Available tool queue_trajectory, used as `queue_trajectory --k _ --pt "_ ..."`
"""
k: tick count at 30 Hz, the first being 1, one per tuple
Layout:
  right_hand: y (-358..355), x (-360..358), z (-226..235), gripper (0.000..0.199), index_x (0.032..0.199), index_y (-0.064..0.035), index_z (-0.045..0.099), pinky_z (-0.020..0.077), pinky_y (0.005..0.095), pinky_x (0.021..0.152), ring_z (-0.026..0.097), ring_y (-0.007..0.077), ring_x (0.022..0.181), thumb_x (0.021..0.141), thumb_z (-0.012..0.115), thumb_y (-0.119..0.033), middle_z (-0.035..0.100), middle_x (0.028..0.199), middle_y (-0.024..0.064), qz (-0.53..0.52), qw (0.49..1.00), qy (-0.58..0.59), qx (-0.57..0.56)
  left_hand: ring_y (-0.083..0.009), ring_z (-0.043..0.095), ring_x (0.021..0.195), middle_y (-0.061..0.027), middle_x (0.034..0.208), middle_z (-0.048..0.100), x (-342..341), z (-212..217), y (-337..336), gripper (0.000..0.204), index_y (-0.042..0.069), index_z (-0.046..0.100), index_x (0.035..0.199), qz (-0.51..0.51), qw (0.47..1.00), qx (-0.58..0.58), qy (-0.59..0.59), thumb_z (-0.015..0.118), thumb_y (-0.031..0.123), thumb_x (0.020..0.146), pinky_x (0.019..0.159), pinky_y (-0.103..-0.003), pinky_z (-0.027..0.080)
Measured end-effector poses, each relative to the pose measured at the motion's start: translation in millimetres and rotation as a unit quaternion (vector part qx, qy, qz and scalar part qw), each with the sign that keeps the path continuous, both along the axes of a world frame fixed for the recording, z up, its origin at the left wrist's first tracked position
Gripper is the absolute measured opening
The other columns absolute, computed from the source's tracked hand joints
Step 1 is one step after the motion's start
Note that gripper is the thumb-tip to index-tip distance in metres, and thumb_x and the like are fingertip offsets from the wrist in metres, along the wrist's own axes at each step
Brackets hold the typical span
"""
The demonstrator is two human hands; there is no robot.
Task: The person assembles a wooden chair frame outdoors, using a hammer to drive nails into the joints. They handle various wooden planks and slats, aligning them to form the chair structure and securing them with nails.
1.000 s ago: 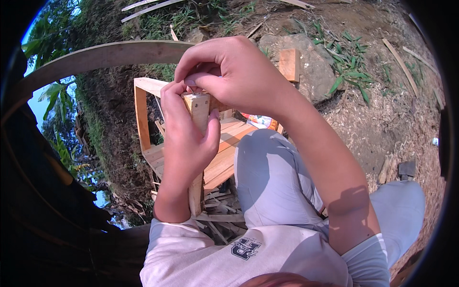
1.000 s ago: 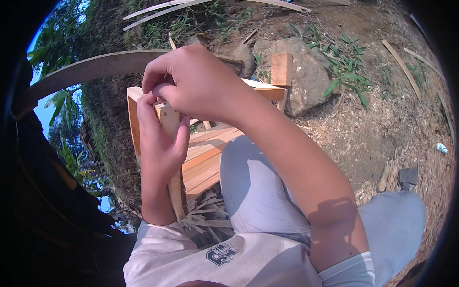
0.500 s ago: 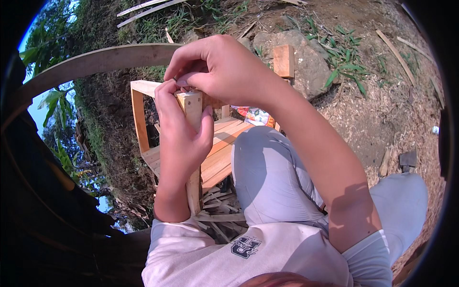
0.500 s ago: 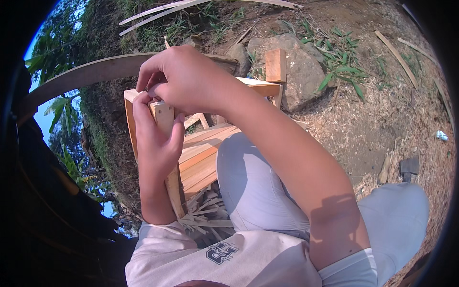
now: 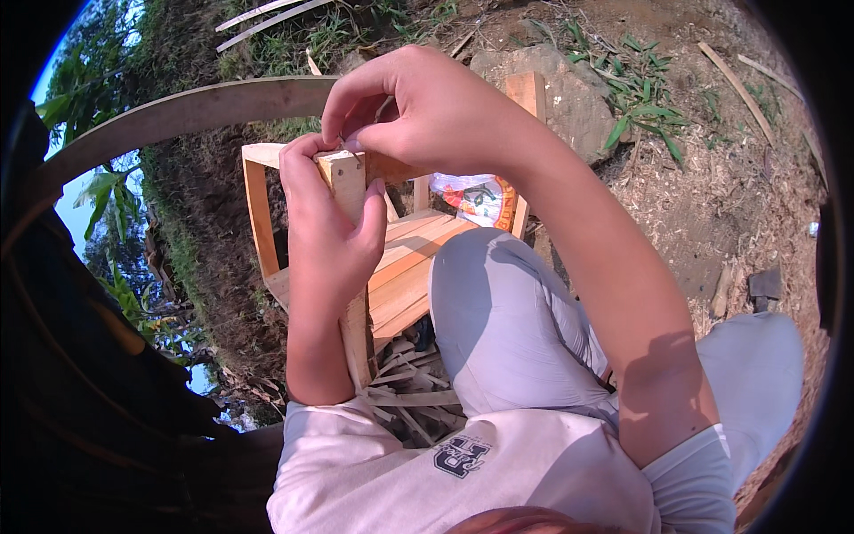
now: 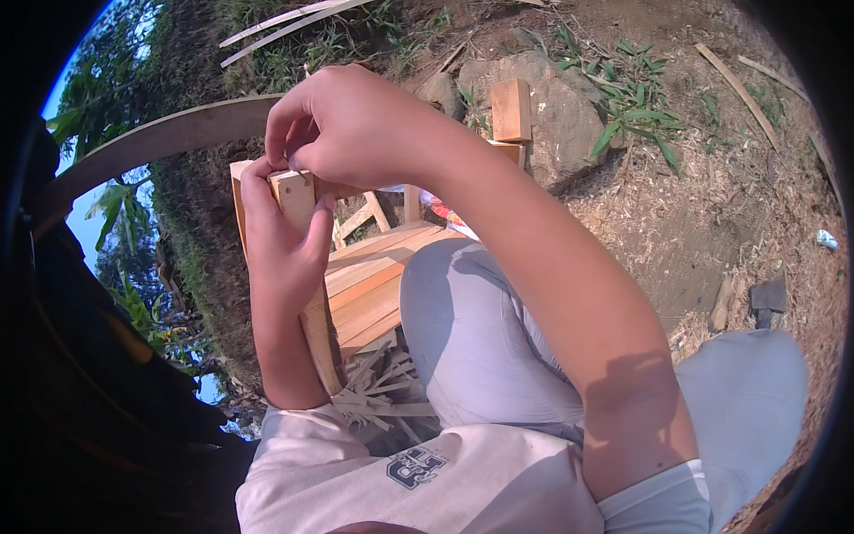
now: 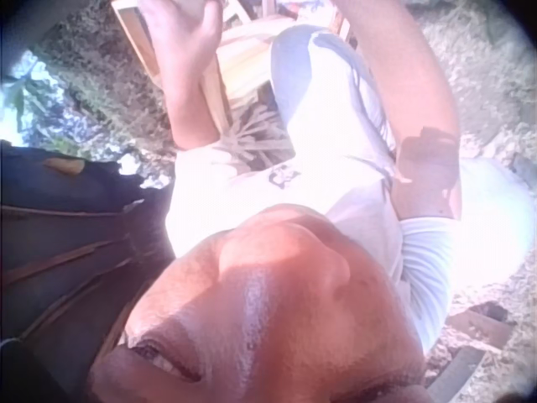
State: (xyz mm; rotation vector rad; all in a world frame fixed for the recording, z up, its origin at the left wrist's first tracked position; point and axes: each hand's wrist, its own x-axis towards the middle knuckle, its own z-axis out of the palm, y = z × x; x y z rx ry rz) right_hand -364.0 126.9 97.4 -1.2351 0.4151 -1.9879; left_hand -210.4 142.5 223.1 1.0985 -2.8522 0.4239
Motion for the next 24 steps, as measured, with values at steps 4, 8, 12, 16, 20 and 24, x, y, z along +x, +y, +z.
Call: queue_trajectory --k 4,8,12,16,20,24 --pt "-2.5 5.6 -5.7 0.018 0.101 0.0013 0.080 0.0589 0.0309 0.078 0.074 0.0159 0.083 0.084 0.073 0.001 0.079 0.090 0.0104 -0.012 1.000 0.017 0.010 -0.0378 0.056 0.119 -0.0210 0.125 0.053 -0.1 0.1 -3.7 0.052 -0.005 0.046 0.130 -0.002 1.000 -0.004 -0.010 0.074 0.004 0.087 0.105 -0.045 0.045" --pt "-6.6 13.1 -10.0 0.019 0.100 0.0006 0.082 0.0588 0.0313 0.074 0.074 0.0164 0.079 0.082 0.075 0.000 0.079 0.089 0.0112 0.019 1.000 -0.022 0.005 -0.0379 0.057 0.119 -0.0207 0.125 0.054 -0.9 0.0 -3.3 0.052 -0.004 0.048 0.130 0.032 0.999 0.017 0.009 0.075 0.004 0.087 0.105 -0.045 0.046" --pt "-8.8 13.7 -10.0 0.020 0.099 -0.0001 0.083 0.0589 0.0312 0.071 0.074 0.0169 0.077 0.080 0.076 0.001 0.079 0.088 0.0118 -0.044 0.999 0.003 -0.014 -0.0374 0.057 0.119 -0.0205 0.125 0.055 -1.1 0.9 -3.5 0.053 -0.004 0.048 0.131 0.033 0.999 0.008 0.002 0.075 0.005 0.086 0.106 -0.045 0.045" --pt "-7.2 11.4 -9.0 0.020 0.099 -0.0003 0.083 0.0596 0.0314 0.069 0.075 0.0175 0.077 0.080 0.077 0.002 0.078 0.087 0.0119 -0.043 0.999 0.018 -0.004 -0.0363 0.057 0.120 -0.0201 0.125 0.055 -2.3 0.2 -3.1 0.054 -0.004 0.048 0.131 0.046 0.999 0.018 0.012 0.076 0.006 0.085 0.106 -0.044 0.045" --pt "-7.9 13.3 -9.8 0.022 0.100 0.0001 0.083 0.0608 0.0319 0.069 0.075 0.0179 0.078 0.079 0.077 0.003 0.078 0.088 0.0121 -0.045 0.999 0.012 -0.003 -0.0359 0.057 0.120 -0.0198 0.125 0.054 -2.2 0.6 -3.6 0.056 -0.004 0.048 0.131 0.055 0.998 0.022 0.015 0.076 0.006 0.084 0.107 -0.044 0.045" --pt "-7.2 13.4 -8.8 0.022 0.100 0.0009 0.082 0.0614 0.0321 0.070 0.075 0.0183 0.078 0.079 0.077 0.005 0.077 0.088 0.0119 -0.042 0.999 0.012 0.000 -0.0360 0.057 0.120 -0.0199 0.126 0.054 -4.2 0.5 -1.2 0.056 -0.004 0.048 0.131 0.061 0.998 0.016 0.012 0.076 0.007 0.084 0.107 -0.044 0.045"
